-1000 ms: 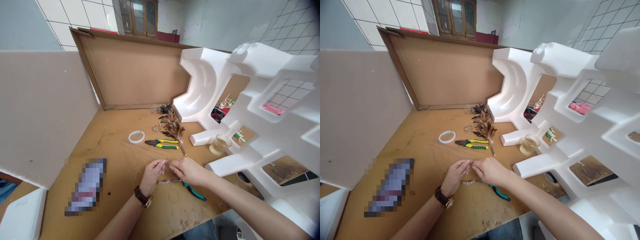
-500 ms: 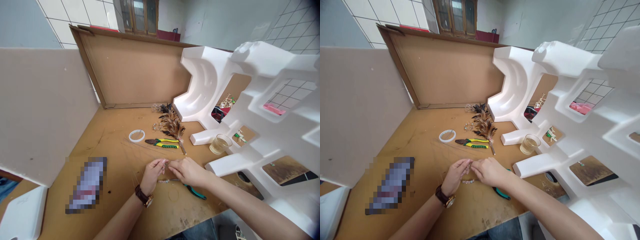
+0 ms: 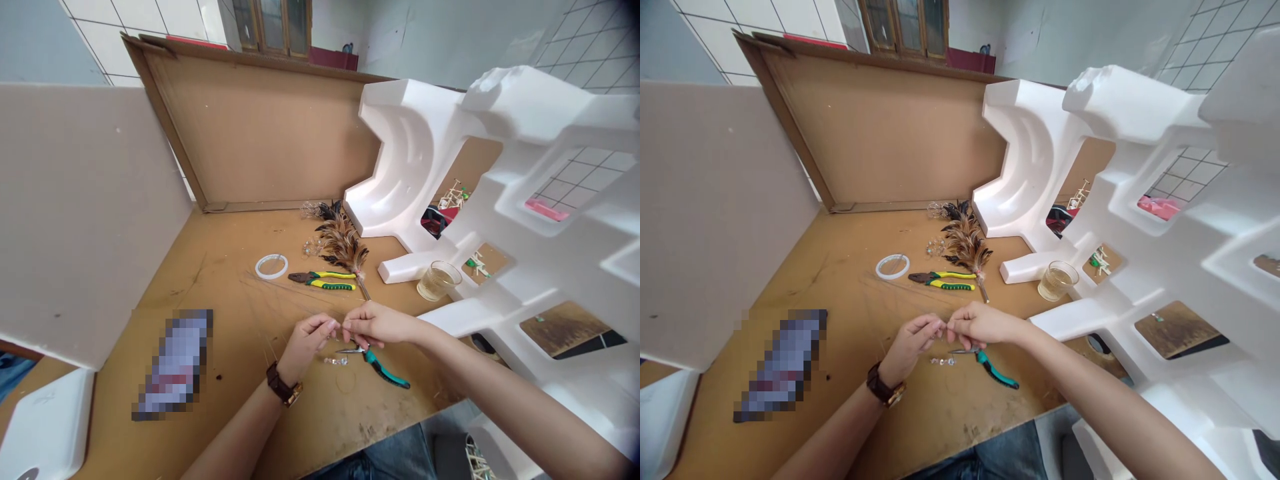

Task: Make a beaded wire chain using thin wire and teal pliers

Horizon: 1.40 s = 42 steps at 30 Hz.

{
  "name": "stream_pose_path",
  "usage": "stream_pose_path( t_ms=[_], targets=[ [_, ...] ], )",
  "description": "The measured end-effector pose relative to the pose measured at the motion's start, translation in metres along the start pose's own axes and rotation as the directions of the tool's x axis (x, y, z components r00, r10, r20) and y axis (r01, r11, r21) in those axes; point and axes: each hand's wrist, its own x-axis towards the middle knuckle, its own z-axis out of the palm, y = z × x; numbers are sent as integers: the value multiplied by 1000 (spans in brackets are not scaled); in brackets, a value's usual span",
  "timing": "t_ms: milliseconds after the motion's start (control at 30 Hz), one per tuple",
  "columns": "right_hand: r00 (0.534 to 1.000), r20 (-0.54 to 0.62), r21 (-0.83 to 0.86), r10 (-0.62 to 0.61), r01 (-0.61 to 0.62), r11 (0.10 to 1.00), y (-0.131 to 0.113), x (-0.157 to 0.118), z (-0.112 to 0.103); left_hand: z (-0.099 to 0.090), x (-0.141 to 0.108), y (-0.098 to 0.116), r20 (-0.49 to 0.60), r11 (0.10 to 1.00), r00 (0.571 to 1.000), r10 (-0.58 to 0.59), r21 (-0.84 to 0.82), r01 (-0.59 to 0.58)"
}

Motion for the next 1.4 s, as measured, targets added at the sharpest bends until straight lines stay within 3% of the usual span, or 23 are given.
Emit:
stream_pose_path(
  t_ms=[133,300,433,533,600,700,867,1100,1300,1400],
  targets=[
    [999,-36,57,-3,5,998,-3,-2,-3,-1,-2,4,106,999,994,-28,40,24],
    [995,-96,70,9,-2,998,-5,-4,-2,0,-1,2,138,999,989,-52,7,52],
    [977,-215,140,8,23,990,4,-3,-7,-1,-1,3,100,999,994,-34,-18,36],
    [939,-335,226,77,1,974,20,-2,-6,-3,0,5,25,998,1000,-7,-63,9],
    [937,-328,231,124,-48,972,32,-2,2,-4,1,5,-19,992,1000,6,-126,-8],
    [973,-193,188,125,-88,978,45,0,22,-6,3,4,-66,979,998,12,-201,-25],
    [955,-297,169,18,34,985,49,8,47,-5,4,2,-83,972,996,20,-233,-39],
    [945,-324,239,36,45,970,48,17,53,-5,3,4,-100,965,995,19,-259,-45],
    [898,-433,226,79,23,974,40,12,48,-5,3,4,-127,971,991,31,-231,-60],
    [898,-427,316,107,37,948,38,11,48,-3,3,4,-133,974,991,30,-217,-58]
  ],
)
